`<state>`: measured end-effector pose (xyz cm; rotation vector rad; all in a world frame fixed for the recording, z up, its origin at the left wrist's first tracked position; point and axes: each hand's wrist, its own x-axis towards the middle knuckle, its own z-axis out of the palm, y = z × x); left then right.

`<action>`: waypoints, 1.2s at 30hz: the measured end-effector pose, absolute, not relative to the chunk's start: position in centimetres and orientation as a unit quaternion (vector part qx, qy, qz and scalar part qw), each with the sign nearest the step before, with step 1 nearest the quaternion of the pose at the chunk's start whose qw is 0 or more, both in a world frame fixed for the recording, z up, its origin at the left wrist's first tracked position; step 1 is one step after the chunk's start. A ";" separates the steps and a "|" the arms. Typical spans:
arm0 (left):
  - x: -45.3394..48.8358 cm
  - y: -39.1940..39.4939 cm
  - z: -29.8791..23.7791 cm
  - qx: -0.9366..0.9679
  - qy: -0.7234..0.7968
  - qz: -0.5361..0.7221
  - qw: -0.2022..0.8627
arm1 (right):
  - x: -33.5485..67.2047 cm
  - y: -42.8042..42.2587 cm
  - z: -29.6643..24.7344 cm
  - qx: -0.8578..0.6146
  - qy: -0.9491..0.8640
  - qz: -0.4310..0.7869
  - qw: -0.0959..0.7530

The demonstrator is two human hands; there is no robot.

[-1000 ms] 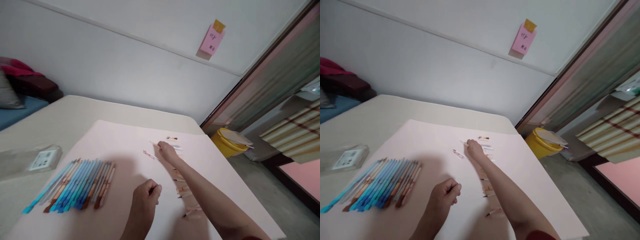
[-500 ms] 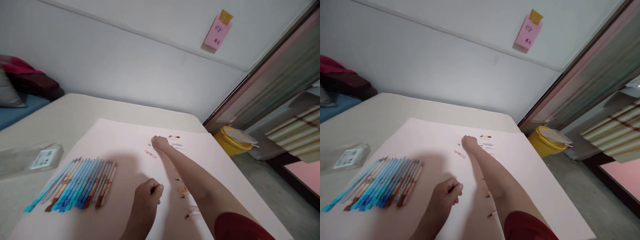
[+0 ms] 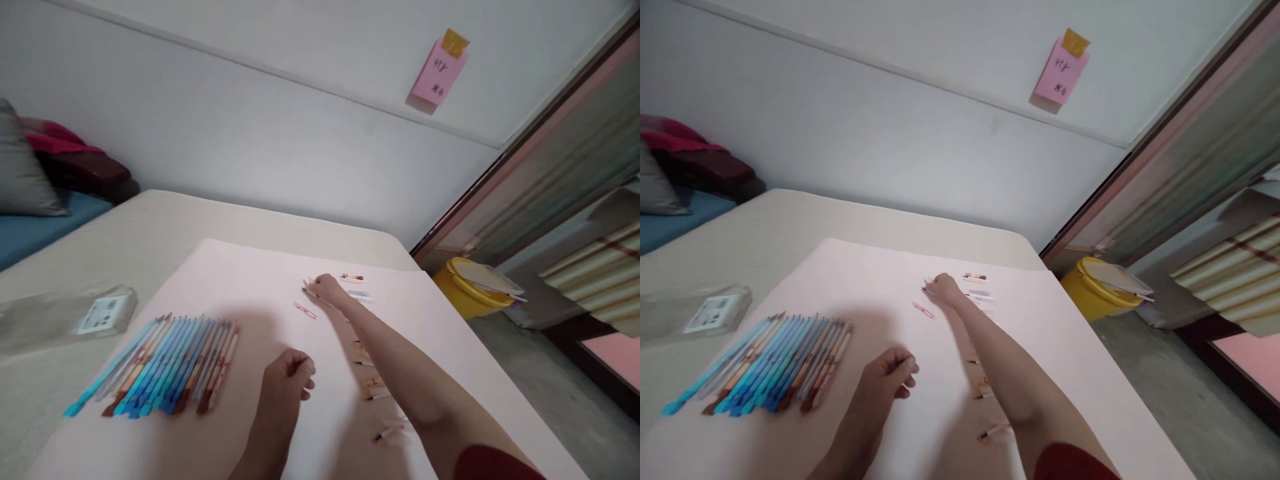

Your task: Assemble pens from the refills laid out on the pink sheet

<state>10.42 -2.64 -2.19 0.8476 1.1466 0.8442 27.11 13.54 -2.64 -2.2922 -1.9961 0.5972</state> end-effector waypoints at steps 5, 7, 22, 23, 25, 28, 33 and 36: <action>10.3 -1.7 -3.2 0.093 0.501 0.482 0.713 | 25.2 6.6 -2.9 -0.617 -0.700 0.341 0.114; 10.5 -1.5 -3.6 0.080 0.494 0.493 0.712 | 24.2 4.2 -3.1 -0.555 -0.711 0.399 0.164; 9.2 -0.8 -2.8 0.049 0.500 0.506 0.701 | 23.8 1.5 -1.9 -0.546 -0.625 0.494 0.258; 9.1 -0.7 -2.8 0.047 0.494 0.511 0.702 | 24.0 1.8 -2.6 -0.565 -0.619 0.483 0.256; 8.8 -0.6 -2.6 0.051 0.472 0.522 0.709 | 24.1 2.1 -4.1 -0.621 -0.642 0.397 0.211; 8.5 -0.7 -2.3 0.058 0.440 0.535 0.719 | 23.6 2.4 -5.7 -0.673 -0.682 0.256 0.128; 8.4 -1.1 -1.8 0.056 0.438 0.529 0.725 | 24.7 5.2 -5.1 -0.724 -0.683 0.082 0.039; 8.3 -1.0 -1.6 0.059 0.440 0.540 0.715 | 26.6 8.6 -4.2 -0.735 -0.676 0.043 0.008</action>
